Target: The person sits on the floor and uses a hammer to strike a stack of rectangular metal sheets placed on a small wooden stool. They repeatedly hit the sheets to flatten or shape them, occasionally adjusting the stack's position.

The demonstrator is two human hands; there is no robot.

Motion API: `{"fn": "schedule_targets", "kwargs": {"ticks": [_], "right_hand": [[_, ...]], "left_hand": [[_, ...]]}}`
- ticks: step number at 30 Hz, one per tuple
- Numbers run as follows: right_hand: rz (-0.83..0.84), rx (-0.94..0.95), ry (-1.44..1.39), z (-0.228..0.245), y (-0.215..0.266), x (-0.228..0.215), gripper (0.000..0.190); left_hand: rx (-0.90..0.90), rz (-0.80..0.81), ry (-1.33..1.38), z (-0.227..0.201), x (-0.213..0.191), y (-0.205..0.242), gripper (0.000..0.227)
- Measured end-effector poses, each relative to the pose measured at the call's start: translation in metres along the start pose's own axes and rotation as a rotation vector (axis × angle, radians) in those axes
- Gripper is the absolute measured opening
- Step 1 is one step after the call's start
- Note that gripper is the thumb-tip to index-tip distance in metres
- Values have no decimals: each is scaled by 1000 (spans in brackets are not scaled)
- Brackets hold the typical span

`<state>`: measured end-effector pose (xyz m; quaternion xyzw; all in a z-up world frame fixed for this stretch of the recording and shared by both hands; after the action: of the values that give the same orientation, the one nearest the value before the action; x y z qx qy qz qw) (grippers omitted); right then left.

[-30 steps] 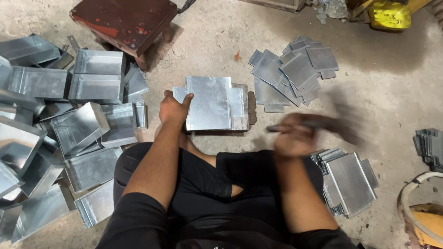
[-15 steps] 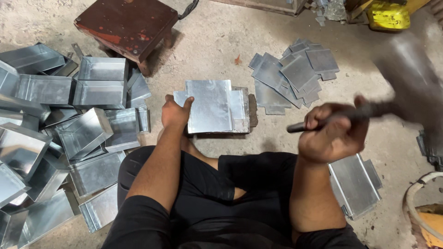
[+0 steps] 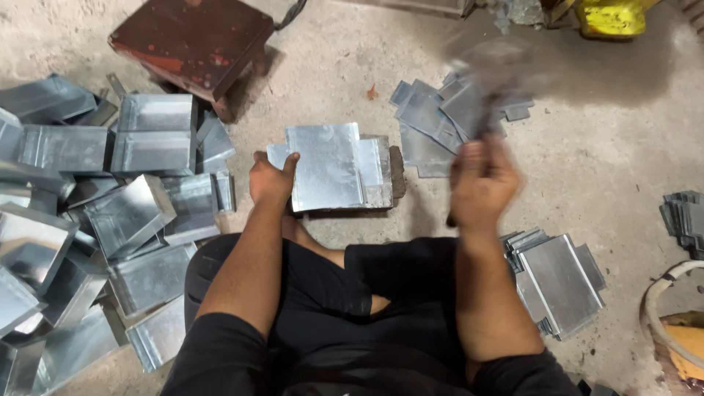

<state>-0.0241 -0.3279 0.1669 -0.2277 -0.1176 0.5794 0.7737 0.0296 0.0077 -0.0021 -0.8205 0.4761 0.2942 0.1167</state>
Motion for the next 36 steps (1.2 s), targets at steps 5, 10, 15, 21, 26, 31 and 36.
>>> {"fn": "schedule_targets", "kwargs": {"ticks": [5, 10, 15, 21, 26, 31, 36], "right_hand": [[-73, -323, -173, -7, 32, 7, 35], [413, 283, 713, -104, 86, 55, 39], [206, 150, 403, -60, 52, 37, 40], [-81, -312, -145, 24, 25, -3, 31], [112, -128, 274, -63, 75, 34, 30], [315, 213, 536, -86, 75, 54, 34], [119, 77, 88, 11, 24, 14, 43]], "left_hand": [[7, 4, 29, 1, 3, -2, 78], [35, -16, 56, 1, 4, 0, 73], [60, -44, 59, 7, 3, 1, 71], [33, -39, 20, 3, 1, -3, 76], [-10, -28, 18, 6, 4, -3, 77], [43, -69, -31, 0, 0, -9, 81], [-15, -52, -23, 9, 3, -1, 82]]}}
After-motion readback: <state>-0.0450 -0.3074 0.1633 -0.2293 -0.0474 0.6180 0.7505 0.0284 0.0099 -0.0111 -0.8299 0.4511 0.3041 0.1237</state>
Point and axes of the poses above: each hand's wrist, its own y-axis away from the middle knuckle, its own x-axis out of the palm, z = x × y, the point moved 2 cm from there along -y, towards the middle knuckle, and after that the axes turned 8 degrees about y, right-handed, at the moved point
